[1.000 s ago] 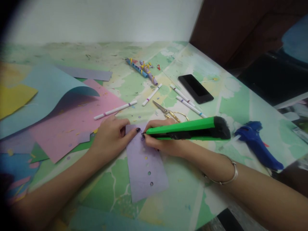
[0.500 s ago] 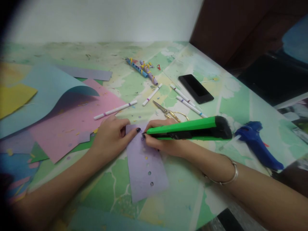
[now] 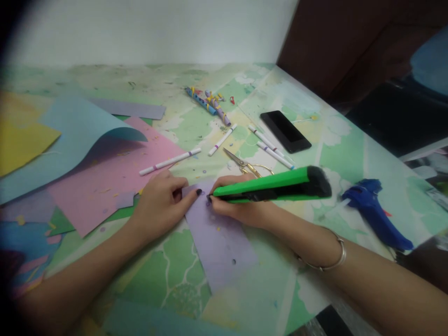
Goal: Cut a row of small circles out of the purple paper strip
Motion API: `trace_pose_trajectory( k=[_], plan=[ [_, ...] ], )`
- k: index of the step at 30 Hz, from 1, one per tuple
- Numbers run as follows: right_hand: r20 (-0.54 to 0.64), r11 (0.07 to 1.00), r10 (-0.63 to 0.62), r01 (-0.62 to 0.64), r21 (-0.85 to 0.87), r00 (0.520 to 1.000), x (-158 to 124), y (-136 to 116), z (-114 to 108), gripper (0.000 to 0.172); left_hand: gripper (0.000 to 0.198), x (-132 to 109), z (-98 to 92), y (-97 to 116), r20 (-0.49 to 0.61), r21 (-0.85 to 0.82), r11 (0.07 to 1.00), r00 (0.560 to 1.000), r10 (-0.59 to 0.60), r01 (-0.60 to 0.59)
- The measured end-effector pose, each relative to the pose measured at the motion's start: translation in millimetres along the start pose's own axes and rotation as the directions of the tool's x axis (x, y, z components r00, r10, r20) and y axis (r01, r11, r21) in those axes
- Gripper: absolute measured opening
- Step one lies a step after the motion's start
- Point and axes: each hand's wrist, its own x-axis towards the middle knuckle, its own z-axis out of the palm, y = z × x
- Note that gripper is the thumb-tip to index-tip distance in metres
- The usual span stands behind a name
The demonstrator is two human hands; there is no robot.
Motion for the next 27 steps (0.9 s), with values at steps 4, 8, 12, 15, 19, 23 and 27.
trace_pose_trajectory(
  k=[4,8,12,15,19,23,27],
  plan=[
    [0.049,0.999,-0.026,0.025,0.022,0.998,3,-2,-4,0.008,0.039,-1,-1.5,2,0.0,-0.007,1.0,1.0,-0.012,0.012],
    [0.165,0.958,0.148,-0.183,0.222,0.975,-2,-6,-2,0.007,0.028,2,0.6,3,0.001,0.0,0.999,0.999,-0.032,0.032],
    [0.136,0.925,0.202,-0.235,0.297,0.97,-7,-8,3,0.007,0.027,3,2.1,1,0.028,0.018,1.0,0.999,-0.023,0.023],
    [0.103,0.943,0.195,-0.215,0.254,0.975,-9,-7,4,0.005,0.029,3,1.5,1,0.039,0.03,0.999,0.999,-0.016,0.014],
    [0.08,0.95,0.186,-0.2,0.241,0.979,-11,-5,4,0.005,0.029,3,0.4,2,0.052,0.04,0.999,0.999,-0.004,0.002],
    [0.084,0.944,0.168,-0.185,0.272,0.982,-10,-4,4,0.005,0.028,3,0.4,2,0.048,0.041,0.999,0.999,-0.001,-0.001],
    [0.076,0.952,0.168,-0.182,0.247,0.983,-10,-5,3,0.006,0.028,3,0.7,2,0.043,0.036,0.999,0.999,0.001,-0.002]
  ],
)
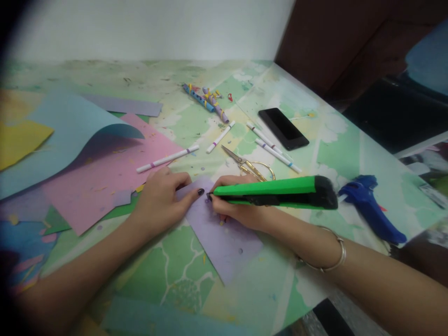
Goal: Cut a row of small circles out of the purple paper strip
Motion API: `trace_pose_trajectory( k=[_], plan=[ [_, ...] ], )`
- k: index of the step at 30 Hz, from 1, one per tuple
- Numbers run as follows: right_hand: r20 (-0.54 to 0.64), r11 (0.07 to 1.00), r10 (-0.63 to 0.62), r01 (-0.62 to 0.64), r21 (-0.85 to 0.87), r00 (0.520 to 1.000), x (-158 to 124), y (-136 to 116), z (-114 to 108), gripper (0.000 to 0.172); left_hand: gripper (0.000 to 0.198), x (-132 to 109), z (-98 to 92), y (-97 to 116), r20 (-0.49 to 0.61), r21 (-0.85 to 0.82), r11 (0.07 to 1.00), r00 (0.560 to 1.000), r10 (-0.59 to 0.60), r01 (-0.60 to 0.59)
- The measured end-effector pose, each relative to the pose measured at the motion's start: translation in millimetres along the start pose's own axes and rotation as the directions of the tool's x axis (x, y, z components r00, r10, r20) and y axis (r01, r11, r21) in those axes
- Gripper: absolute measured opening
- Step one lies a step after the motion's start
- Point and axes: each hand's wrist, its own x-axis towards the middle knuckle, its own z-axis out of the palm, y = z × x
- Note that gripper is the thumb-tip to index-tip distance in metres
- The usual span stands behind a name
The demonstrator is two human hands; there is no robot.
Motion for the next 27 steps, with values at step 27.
trace_pose_trajectory(
  k=[27],
  plan=[
    [0.002,0.996,-0.051,0.051,-0.076,0.999,0,3,-2,0.007,0.035,3,-2.2,0,0.013,-0.099,0.995,1.0,0.01,-0.009]
  ],
)
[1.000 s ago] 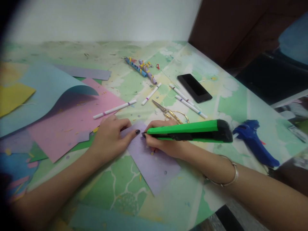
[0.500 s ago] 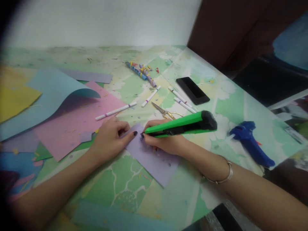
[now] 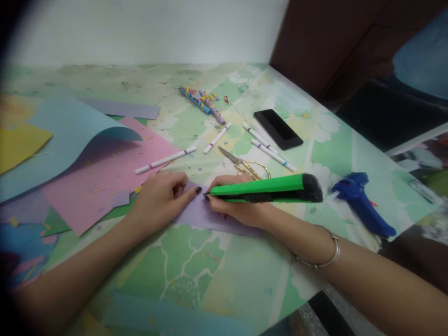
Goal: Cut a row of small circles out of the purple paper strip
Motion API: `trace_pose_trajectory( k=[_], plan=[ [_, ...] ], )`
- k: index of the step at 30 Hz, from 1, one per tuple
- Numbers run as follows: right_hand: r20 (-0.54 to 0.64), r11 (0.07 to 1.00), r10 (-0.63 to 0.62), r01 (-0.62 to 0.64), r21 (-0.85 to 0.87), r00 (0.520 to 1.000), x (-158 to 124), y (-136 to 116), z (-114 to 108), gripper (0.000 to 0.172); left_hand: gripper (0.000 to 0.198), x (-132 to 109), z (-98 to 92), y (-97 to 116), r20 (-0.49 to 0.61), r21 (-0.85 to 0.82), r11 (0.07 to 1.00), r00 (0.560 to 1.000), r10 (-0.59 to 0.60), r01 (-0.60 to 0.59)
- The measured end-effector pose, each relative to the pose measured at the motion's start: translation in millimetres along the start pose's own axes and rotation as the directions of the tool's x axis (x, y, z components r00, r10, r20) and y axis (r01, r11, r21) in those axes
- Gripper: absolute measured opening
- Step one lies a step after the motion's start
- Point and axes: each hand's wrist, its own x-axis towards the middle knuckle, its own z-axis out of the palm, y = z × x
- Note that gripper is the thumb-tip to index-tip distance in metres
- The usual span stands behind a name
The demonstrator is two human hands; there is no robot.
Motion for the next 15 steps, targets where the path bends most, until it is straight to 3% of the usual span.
trace_pose_trajectory(
  k=[8,15],
  plan=[
    [-0.009,0.999,0.032,-0.032,0.038,0.999,-0.9,-2.3,-0.5,0.006,0.035,-2.3,0.1,-0.4,0.015,0.006,1.0,1.0,0.003,-0.003],
    [-0.079,0.987,-0.041,0.028,-0.159,0.996,0.5,-3.5,1.8,0.006,0.034,-1.0,1.8,-0.5,0.014,-0.007,1.0,1.0,0.002,-0.002]
  ],
)
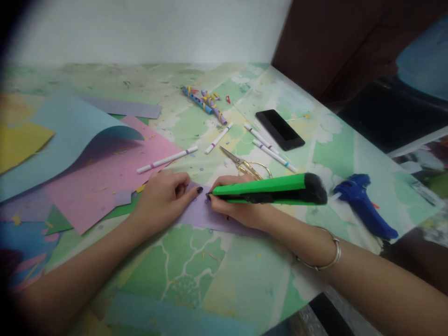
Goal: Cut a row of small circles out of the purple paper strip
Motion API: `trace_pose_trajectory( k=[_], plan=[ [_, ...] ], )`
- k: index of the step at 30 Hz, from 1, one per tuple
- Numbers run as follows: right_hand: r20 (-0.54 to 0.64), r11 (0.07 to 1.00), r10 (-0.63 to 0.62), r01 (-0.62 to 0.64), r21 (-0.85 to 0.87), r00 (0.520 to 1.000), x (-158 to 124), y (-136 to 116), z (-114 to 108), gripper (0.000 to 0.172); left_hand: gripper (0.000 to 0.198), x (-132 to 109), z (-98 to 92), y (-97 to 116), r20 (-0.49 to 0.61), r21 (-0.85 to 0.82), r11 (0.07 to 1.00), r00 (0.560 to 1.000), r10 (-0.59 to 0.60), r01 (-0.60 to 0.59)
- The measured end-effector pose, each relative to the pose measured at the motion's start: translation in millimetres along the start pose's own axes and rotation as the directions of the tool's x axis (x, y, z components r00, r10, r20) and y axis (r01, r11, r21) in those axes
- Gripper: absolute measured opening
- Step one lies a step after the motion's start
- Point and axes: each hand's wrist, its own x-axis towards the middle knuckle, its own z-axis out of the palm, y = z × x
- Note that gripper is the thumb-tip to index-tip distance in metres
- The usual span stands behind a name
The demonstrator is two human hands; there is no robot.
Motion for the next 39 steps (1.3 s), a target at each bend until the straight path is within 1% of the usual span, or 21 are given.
trace_pose_trajectory(
  k=[5,10,13,16,23,29,33,36,39],
  plan=[
    [0.015,1.0,0.007,-0.008,0.022,1.0,-1.3,-0.3,-0.3,0.006,0.032,-3.5,-4.6,-0.3,0.004,-0.029,1.0,1.0,-0.001,0.002],
    [0.051,0.987,0.007,-0.015,0.158,0.999,-1.4,2.1,-0.3,0.006,0.026,-5.0,-6.7,-1.2,0.018,-0.048,0.999,1.0,0.008,-0.007],
    [0.048,0.989,0.004,-0.011,0.145,0.999,-1.0,3.0,-0.2,0.007,0.021,-2.6,-4.9,-0.5,0.017,-0.028,1.0,1.0,0.008,-0.008],
    [0.049,0.992,0.006,-0.012,0.123,0.999,-1.1,2.9,-1.0,0.007,0.024,-0.3,-2.6,-0.1,0.03,0.002,1.0,0.999,0.018,-0.018],
    [0.078,0.981,0.024,-0.039,0.191,0.997,-1.2,1.8,-3.1,0.008,0.023,-1.4,-1.4,-1.1,0.038,0.031,0.999,0.999,0.031,-0.032],
    [0.036,0.993,0.008,-0.012,0.113,0.999,-1.8,0.9,-1.0,0.007,0.022,-1.1,-0.8,-0.4,0.032,0.023,0.999,0.999,0.028,-0.029],
    [-0.01,0.999,-0.032,0.032,0.033,0.999,-1.6,-0.8,0.3,0.007,0.02,-2.2,-2.0,-0.5,0.024,-0.003,0.999,0.999,0.038,-0.038],
    [-0.014,0.998,-0.061,0.06,-0.014,0.998,-3.9,-3.9,0.5,0.006,0.023,-5.6,-4.8,-1.5,0.043,-0.042,0.998,0.998,0.049,-0.047],
    [-0.014,0.999,-0.04,0.04,0.012,0.999,-7.8,-6.3,1.6,0.008,0.023,-8.1,-6.9,-2.0,0.061,-0.073,0.996,0.997,0.056,-0.051]
  ],
)
